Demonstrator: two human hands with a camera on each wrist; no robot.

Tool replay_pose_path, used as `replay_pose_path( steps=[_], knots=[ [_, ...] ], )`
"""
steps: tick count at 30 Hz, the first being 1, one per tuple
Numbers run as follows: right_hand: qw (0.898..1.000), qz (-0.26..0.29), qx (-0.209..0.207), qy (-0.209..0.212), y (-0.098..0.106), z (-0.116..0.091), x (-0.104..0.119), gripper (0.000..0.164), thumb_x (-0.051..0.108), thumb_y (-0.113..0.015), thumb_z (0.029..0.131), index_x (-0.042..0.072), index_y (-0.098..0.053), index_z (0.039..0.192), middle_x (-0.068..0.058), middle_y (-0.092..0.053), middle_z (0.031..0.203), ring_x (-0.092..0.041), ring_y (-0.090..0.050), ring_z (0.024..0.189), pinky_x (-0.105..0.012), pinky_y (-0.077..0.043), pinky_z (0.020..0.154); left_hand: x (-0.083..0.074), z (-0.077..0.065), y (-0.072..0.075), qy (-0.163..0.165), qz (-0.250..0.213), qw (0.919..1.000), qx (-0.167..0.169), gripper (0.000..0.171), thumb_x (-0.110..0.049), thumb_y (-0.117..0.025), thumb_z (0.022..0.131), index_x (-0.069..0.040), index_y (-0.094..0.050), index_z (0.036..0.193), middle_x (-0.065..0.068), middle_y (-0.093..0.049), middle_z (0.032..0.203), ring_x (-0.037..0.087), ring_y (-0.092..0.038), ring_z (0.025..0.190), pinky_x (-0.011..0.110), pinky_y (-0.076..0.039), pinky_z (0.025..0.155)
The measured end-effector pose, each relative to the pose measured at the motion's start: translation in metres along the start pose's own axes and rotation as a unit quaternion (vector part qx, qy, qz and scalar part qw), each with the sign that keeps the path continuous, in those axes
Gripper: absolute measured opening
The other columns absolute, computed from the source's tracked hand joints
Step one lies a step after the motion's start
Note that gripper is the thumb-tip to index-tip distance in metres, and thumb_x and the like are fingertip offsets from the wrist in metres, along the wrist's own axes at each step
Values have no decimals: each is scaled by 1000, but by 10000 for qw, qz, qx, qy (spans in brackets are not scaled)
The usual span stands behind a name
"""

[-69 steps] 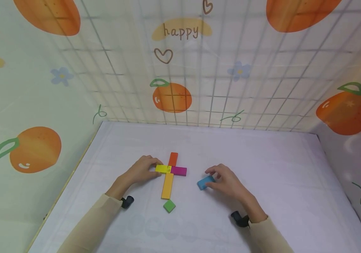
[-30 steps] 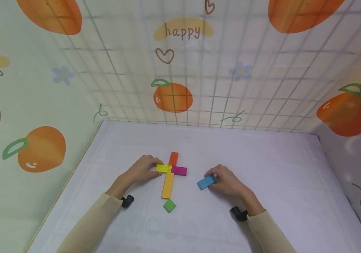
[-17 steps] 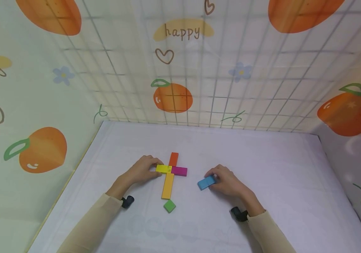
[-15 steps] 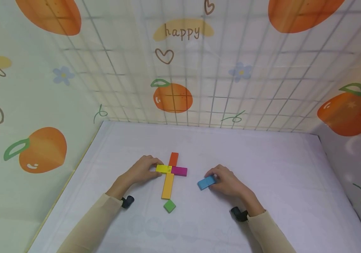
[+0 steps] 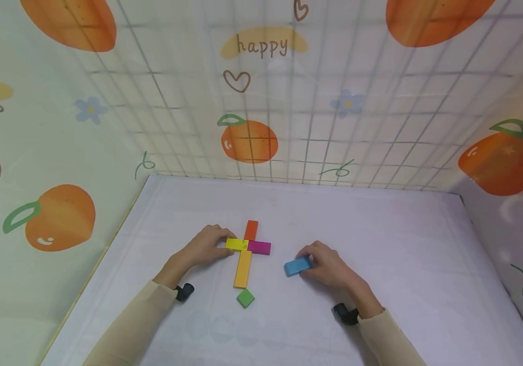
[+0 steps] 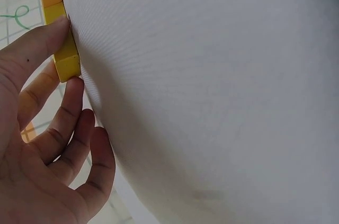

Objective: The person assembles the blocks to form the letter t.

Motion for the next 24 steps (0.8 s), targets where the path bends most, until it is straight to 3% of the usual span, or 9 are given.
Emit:
replay_pose_path(
  steps=[18,24],
  knots=[
    [9998,-158,-76,134,-12,-10,16,32,19,-83,83,21,-69,112,5,-58,105,-18,-52,95,-34,-46,81,1,0,0,-31,-10,10000,-40,35,-28,-80,87,-23,-71,121,-5,-57,100,17,-49,96,35,-46,85],
    [9994,-288,-108,181,-16,-11,19,33,22,-84,82,23,-69,111,7,-59,104,-16,-53,94,-42,-39,83,-1,-1,0,-41,23,10000,-52,35,-29,-80,87,-22,-71,120,-5,-58,101,17,-49,97,36,-46,86]
  ],
)
Point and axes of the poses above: each hand's wrist, its own z-axis towards the middle knuckle, its own y-axis out of the back of the hand, x = y × z, the point moved 7 cm from there along z, towards the middle knuckle
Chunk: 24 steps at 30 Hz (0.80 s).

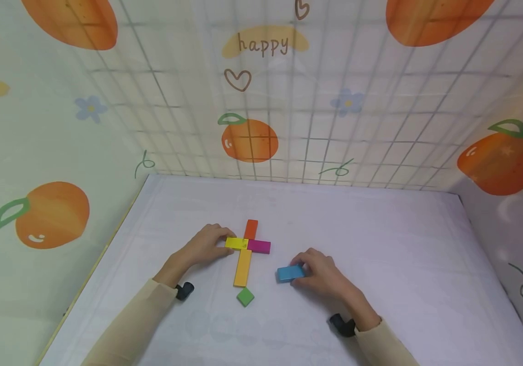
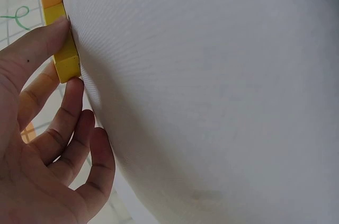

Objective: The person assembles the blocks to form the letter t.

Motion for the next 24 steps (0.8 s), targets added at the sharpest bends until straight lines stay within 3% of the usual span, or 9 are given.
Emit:
replay_pose_path(
  steps=[12,24],
  knots=[
    [9993,-168,-290,189,-7,-3,16,35,23,-88,78,24,-70,108,12,-59,98,-10,-54,89,-41,-34,78,1,0,0,61,-27,10000,38,35,-28,-79,87,-23,-70,120,-5,-57,100,17,-48,97,35,-46,85],
    [9991,-318,-225,-136,-20,-9,29,34,28,-88,77,26,-69,105,14,-57,96,-7,-53,87,-39,-36,76,2,1,-1,10,-33,10000,56,35,-28,-80,87,-22,-71,121,-6,-57,100,17,-49,96,35,-46,85]
  ],
)
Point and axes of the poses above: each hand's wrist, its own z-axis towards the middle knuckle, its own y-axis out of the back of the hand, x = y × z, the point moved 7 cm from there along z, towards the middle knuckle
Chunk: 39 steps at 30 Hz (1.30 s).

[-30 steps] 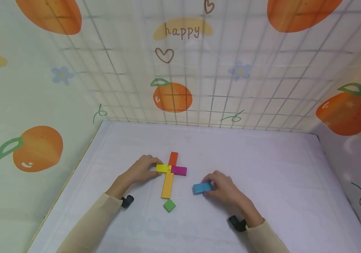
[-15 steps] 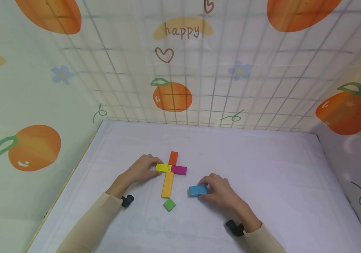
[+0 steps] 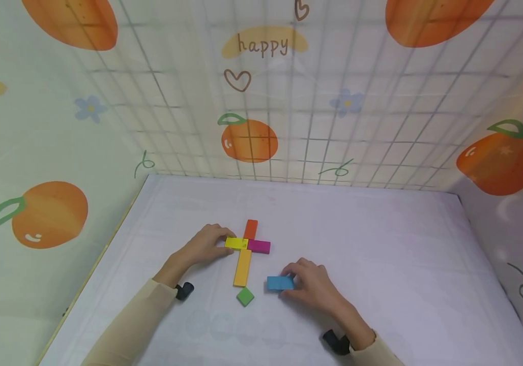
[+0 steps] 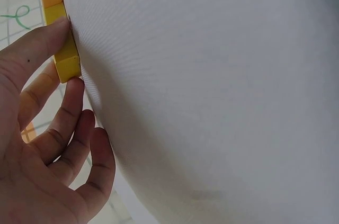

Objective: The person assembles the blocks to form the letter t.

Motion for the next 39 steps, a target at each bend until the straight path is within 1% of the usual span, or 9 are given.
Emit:
replay_pose_path(
  steps=[8,12,17,20,26,39],
  knots=[
    [9999,-73,7,138,-9,-5,11,34,29,-89,76,25,-70,104,14,-57,94,-6,-53,86,-39,-34,76,0,-1,-1,62,2,10000,4,36,-29,-80,87,-23,-71,121,-5,-57,100,17,-49,97,35,-46,85],
    [9998,-136,74,82,-14,-6,14,34,31,-89,76,25,-70,103,16,-56,92,-7,-54,85,-39,-34,76,0,-1,-1,45,37,10000,-21,36,-29,-80,87,-23,-71,121,-6,-57,100,16,-49,97,34,-46,85],
    [9995,-182,255,-103,-21,-9,15,35,35,-88,76,27,-69,103,17,-56,92,-6,-53,86,-40,-35,78,0,-1,-1,31,15,10000,-16,35,-29,-80,87,-24,-71,121,-6,-57,99,16,-48,97,33,-45,84],
    [9993,-240,286,-65,-24,-10,17,35,35,-88,76,26,-69,103,17,-56,92,-5,-53,87,-40,-35,78,1,-1,-2,41,-1,10000,-9,35,-29,-80,87,-24,-71,120,-6,-57,99,16,-48,97,32,-45,84],
    [9989,-316,338,84,-28,-10,24,36,36,-88,75,25,-69,103,16,-57,92,-6,-55,89,-40,-34,76,0,-2,-2,57,-5,10000,-25,35,-29,-80,87,-24,-71,120,-6,-57,99,16,-48,96,33,-46,84],
    [9980,-465,417,108,-33,-12,31,36,35,-89,74,25,-67,101,14,-57,91,-6,-54,88,-40,-34,74,-2,-1,1,79,28,10000,-29,35,-29,-80,87,-23,-71,120,-5,-57,99,16,-49,96,33,-46,84]
  ],
)
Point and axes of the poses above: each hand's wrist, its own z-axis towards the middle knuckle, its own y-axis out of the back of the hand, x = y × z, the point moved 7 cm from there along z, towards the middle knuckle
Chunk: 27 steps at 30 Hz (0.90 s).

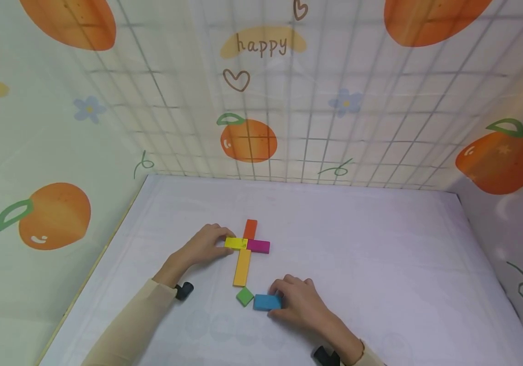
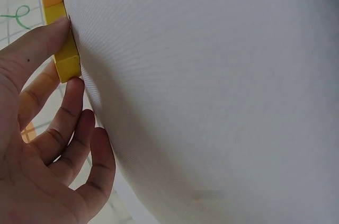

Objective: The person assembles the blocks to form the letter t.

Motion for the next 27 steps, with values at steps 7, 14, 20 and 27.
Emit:
replay_pose_path(
  steps=[7,14,20,27],
  knots=[
    [9999,-159,16,-24,-4,0,2,36,35,-90,72,26,-66,99,14,-57,90,-6,-53,88,-40,-35,74,0,0,-1,2,12,10000,21,36,-30,-80,87,-23,-70,121,-5,-57,100,16,-49,97,33,-46,84],
    [9995,-274,59,-108,-6,2,3,38,37,-90,71,27,-65,98,15,-55,87,-5,-52,85,-39,-34,74,1,1,-2,23,47,10000,22,36,-30,-80,87,-24,-70,121,-6,-56,100,16,-49,97,32,-46,84],
    [9995,-304,75,-85,-6,2,5,38,38,-90,71,26,-66,98,13,-56,88,-6,-52,85,-40,-35,74,1,1,-2,-1,95,9999,32,36,-31,-80,87,-24,-70,121,-6,-56,99,15,-49,97,32,-46,83],
    [9990,-389,121,-159,-8,4,4,39,39,-91,70,26,-66,98,14,-55,86,-6,-52,84,-40,-35,73,1,2,-2,-30,114,9999,15,36,-30,-80,86,-24,-70,121,-6,-56,99,16,-49,97,33,-46,84]
  ],
)
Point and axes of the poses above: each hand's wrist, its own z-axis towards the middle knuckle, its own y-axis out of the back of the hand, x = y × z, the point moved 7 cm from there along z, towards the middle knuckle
